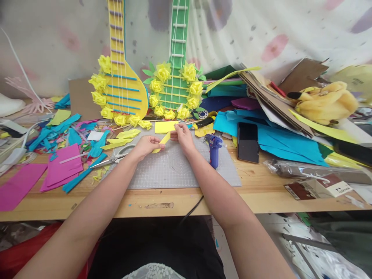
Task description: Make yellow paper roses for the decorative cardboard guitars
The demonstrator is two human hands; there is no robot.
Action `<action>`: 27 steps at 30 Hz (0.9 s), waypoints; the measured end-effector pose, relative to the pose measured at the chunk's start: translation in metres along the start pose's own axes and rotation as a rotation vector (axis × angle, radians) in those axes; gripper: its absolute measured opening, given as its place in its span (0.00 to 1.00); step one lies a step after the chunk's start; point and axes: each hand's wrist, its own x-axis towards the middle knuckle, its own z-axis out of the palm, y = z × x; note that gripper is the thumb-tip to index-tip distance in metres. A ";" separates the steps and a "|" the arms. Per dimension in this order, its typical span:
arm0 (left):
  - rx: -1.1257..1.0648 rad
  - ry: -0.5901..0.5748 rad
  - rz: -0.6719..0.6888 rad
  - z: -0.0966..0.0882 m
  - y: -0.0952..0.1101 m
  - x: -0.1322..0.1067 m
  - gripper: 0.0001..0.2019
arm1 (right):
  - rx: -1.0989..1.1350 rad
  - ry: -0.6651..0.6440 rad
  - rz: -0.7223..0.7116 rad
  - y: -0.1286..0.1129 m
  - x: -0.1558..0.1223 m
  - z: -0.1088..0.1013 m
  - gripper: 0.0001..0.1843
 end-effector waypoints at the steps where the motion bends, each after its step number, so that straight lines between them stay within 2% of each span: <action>1: -0.002 0.012 0.021 0.000 -0.002 0.001 0.13 | -0.009 -0.057 0.017 0.000 -0.002 0.000 0.20; 4: 0.049 0.052 0.127 -0.001 -0.009 0.005 0.15 | -0.056 -0.172 0.017 0.002 -0.005 0.001 0.26; 8: 0.115 0.050 0.244 0.003 -0.014 0.006 0.16 | -0.074 -0.085 -0.037 0.006 -0.005 0.002 0.23; 11: 0.075 0.011 0.192 0.005 -0.012 0.004 0.13 | -0.063 -0.052 -0.063 0.007 -0.003 0.001 0.22; 16: 0.030 0.060 0.142 0.004 -0.011 0.005 0.12 | -0.025 0.018 -0.095 0.007 -0.001 -0.001 0.23; 21: 0.256 0.193 0.213 -0.001 -0.010 0.005 0.17 | 0.021 0.071 -0.091 0.007 0.001 -0.003 0.25; 22: 0.268 0.190 0.218 -0.002 -0.009 0.004 0.17 | 0.025 0.080 -0.087 0.007 0.002 -0.003 0.26; 27: 0.130 0.033 0.116 -0.006 -0.006 0.002 0.12 | 0.062 0.126 -0.066 0.011 0.004 -0.004 0.27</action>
